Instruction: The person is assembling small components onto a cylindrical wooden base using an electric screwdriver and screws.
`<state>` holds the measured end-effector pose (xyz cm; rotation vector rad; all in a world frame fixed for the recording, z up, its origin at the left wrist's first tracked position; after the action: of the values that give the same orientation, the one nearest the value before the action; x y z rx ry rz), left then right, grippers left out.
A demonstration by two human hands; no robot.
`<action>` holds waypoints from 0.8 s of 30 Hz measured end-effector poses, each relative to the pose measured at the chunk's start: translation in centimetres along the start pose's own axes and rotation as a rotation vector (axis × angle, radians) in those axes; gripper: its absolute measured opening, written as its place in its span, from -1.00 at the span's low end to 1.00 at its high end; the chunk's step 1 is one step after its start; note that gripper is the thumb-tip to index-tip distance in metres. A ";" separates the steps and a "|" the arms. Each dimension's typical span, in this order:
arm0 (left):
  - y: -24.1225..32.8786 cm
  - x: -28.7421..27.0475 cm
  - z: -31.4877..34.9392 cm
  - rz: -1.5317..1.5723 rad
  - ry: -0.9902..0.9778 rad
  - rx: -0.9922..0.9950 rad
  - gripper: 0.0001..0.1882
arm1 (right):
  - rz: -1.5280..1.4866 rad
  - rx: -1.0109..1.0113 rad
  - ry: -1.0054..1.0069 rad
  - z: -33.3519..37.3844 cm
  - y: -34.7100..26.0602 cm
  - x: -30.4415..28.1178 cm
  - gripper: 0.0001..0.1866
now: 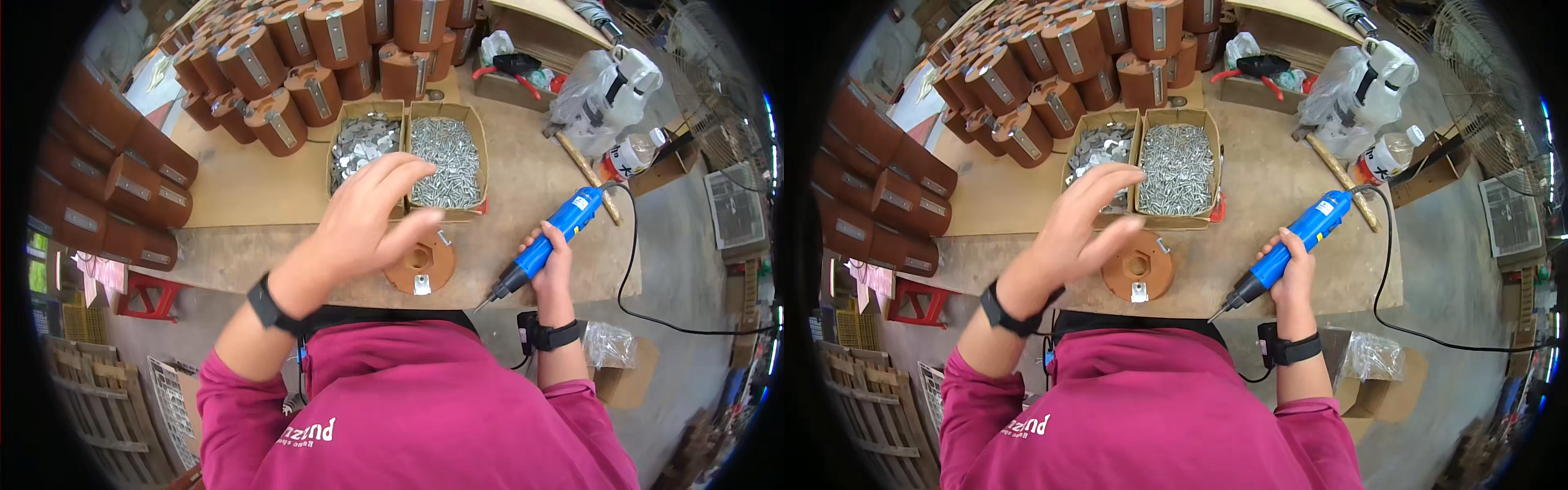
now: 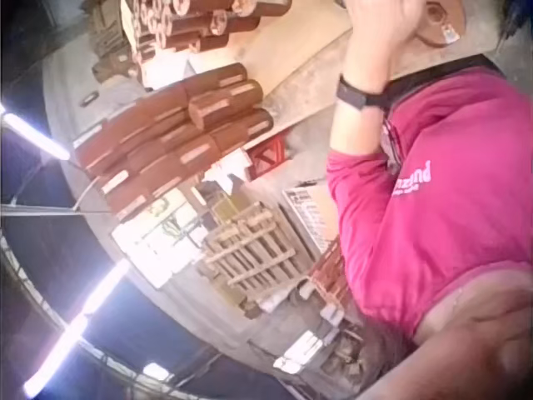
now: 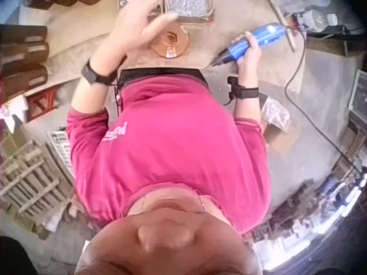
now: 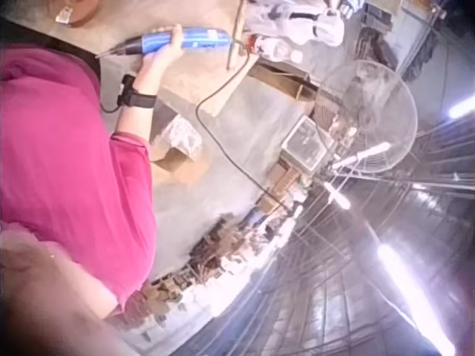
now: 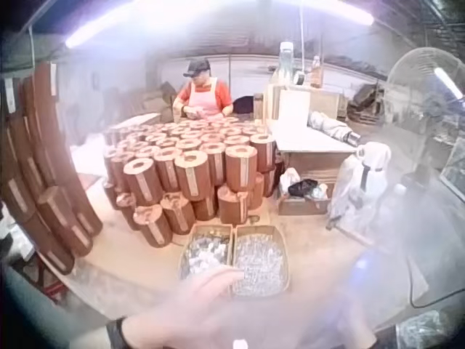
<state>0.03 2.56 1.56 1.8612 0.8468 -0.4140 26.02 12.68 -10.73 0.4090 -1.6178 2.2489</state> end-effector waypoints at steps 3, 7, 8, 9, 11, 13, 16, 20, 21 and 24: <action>-1.7 2.4 -4.0 -0.130 -0.276 -0.120 -0.67 | 0.037 0.013 -0.022 0.2 -0.5 0.4 -0.78; -3.7 6.7 -5.2 -0.609 -0.468 -0.015 -0.77 | 0.019 -0.003 -0.011 0.1 -0.2 0.1 -0.79; -4.2 7.2 -5.1 -0.761 -0.490 -0.019 -0.79 | 0.025 -0.007 -0.019 0.2 -0.2 0.3 -0.79; -4.1 7.2 -5.4 -0.757 -0.490 -0.016 -0.79 | 0.029 -0.009 -0.017 0.2 -0.1 0.2 -0.79; -4.5 7.2 -5.8 -0.638 -0.593 -0.113 -0.83 | 0.031 -0.027 -0.019 0.1 -0.2 0.1 -0.79; -4.9 6.9 -6.1 -0.573 -0.554 -0.123 -0.84 | 0.026 -0.016 -0.010 -0.1 -0.2 0.1 -0.79; -5.2 6.5 -5.5 -0.489 -0.438 -0.101 -0.84 | 0.055 -0.009 -0.015 0.0 -0.5 0.4 -0.78; -4.7 5.6 -5.2 -0.459 -0.236 0.003 -0.82 | 0.083 -0.070 0.012 1.2 -2.1 1.4 -0.77; -4.6 5.4 -5.0 -0.458 -0.235 0.003 -0.82 | 0.079 -0.121 0.001 1.5 -3.0 1.9 -0.78; -4.2 4.8 -4.3 -0.426 -0.147 0.005 -0.80 | 0.073 -0.244 -0.044 2.7 -5.7 3.9 -0.79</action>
<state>0.01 9.20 -2.28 1.6257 1.1413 -0.8074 25.05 12.22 -3.34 0.3418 -1.9296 2.0709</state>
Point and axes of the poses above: each hand's wrist, its own z-axis away from the middle knuckle, its own x-axis out of the palm, y = z × x, the point moved 3 cm from there along -z, towards the middle knuckle, and after that the axes turned 8 degrees about -x, right-handed, at the moved point
